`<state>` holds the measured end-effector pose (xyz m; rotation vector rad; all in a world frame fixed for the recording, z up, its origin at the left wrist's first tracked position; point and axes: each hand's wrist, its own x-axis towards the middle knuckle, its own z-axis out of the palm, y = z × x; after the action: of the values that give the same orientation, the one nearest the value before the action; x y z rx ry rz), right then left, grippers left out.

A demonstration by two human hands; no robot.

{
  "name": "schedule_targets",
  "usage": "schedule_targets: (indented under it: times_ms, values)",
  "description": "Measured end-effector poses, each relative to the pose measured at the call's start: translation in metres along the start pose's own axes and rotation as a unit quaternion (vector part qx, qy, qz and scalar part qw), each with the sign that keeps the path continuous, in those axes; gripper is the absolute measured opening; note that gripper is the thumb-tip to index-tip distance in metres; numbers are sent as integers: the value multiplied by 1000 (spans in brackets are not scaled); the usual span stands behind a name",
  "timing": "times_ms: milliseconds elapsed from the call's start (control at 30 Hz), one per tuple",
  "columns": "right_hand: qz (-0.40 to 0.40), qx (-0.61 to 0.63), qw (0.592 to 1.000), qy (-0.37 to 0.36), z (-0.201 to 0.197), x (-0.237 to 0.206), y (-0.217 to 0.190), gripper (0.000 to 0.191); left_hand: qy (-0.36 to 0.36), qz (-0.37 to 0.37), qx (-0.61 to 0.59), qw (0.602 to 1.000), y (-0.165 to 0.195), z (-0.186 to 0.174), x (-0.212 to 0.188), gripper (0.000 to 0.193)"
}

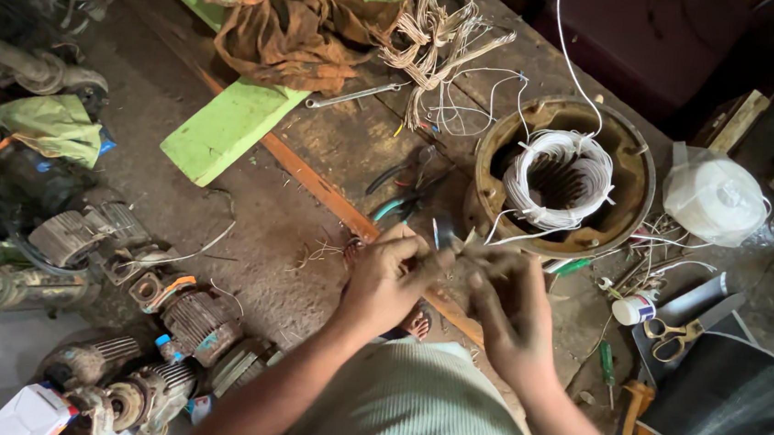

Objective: The person winds white enameled copper wire into the slots of a motor stator on a workbench, pulling wire from a spool and guiding it around the winding. They use pliers to cut and trim the wire, handle a black insulating sheet, and continue winding and adjusting the coil ends by hand.

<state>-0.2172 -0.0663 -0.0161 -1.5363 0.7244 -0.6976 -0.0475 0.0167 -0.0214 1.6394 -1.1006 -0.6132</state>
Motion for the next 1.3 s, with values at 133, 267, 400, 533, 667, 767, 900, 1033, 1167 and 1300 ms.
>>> schedule_targets:
  times_ms: [133,267,400,533,667,767,900,1033,1167,1300]
  values:
    - [57,-37,998,18,6,-8,26,17,-25,-64,-49,996,-7,18,6,41]
    - [-153,-290,945,-8,3,-1,19,18,-16,9,7,1000,-11,13,-2,29]
    - [-65,-196,979,-8,-13,1,-18,21,-3,50,37,998,-5,2,-2,21]
    - [136,86,986,-31,-21,20,-32,17,-83,6,14,996,-1,-3,2,26]
    - [45,28,999,3,-13,13,-7,15,-1,18,37,999,-2,9,7,29]
    - [22,15,999,37,-6,-5,17,16,21,-22,42,999,-4,23,12,35]
    - [2,-178,984,-23,-4,-7,31,19,-2,24,15,1000,-2,25,6,28]
    - [-203,-282,938,19,-21,2,4,19,-11,68,67,995,5,10,2,22]
    - [131,45,990,20,-40,17,-30,16,-6,75,66,995,15,4,2,19]
    - [129,145,980,-47,-35,22,-27,15,-13,15,87,996,17,10,12,25]
